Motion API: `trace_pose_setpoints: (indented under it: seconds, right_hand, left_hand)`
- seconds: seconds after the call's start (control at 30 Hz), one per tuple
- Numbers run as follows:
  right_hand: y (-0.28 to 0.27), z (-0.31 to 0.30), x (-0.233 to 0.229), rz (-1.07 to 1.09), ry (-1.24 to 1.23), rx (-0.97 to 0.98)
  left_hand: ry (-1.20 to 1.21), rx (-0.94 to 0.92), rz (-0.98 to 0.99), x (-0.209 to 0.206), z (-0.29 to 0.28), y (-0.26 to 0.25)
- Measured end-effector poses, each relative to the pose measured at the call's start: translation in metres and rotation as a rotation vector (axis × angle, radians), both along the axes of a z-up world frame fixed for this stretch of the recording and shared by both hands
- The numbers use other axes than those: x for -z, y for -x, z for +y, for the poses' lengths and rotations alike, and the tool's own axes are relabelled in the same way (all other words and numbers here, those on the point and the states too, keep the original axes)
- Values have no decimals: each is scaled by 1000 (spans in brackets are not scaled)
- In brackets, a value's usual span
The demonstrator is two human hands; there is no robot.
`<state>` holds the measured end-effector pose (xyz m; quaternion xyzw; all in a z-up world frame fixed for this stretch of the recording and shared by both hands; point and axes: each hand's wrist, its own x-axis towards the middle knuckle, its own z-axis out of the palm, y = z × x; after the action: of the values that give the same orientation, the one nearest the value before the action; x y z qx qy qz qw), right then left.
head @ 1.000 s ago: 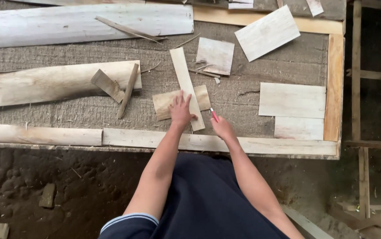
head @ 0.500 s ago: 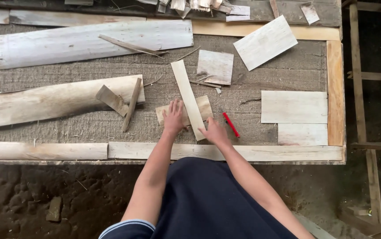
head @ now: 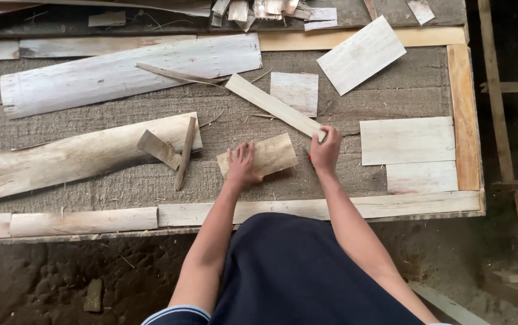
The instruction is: Cutting thin wood veneer sheets to specific sizes using a utility knife and a wooden guide on a workbench.
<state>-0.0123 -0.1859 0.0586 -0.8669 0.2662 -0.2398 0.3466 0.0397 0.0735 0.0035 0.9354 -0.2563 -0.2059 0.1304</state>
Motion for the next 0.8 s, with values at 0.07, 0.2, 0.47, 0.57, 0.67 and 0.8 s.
trace_pose_setpoints:
  seconds: [0.07, 0.2, 0.47, 0.57, 0.67, 0.8]
  right_hand:
    - [-1, 12, 3, 122, -160, -53]
    - [5, 28, -9, 423, -496, -231]
    - [-3, 23, 78, 383, -531, -236]
    - [-9, 23, 84, 360, -562, -229]
    - [-15, 53, 6, 262, -819, -215]
    - [-7, 77, -71, 153, -1270, -146]
  left_hand:
    - [43, 21, -4, -7, 5, -4]
    - [188, 73, 4, -40, 8, 0]
    - [414, -125, -374, -12, -34, -18]
    - [439, -255, -481, -9, -46, -28]
    - [519, -283, -432, -14, -50, -32]
    - [763, -325, -223, -21, -65, -29]
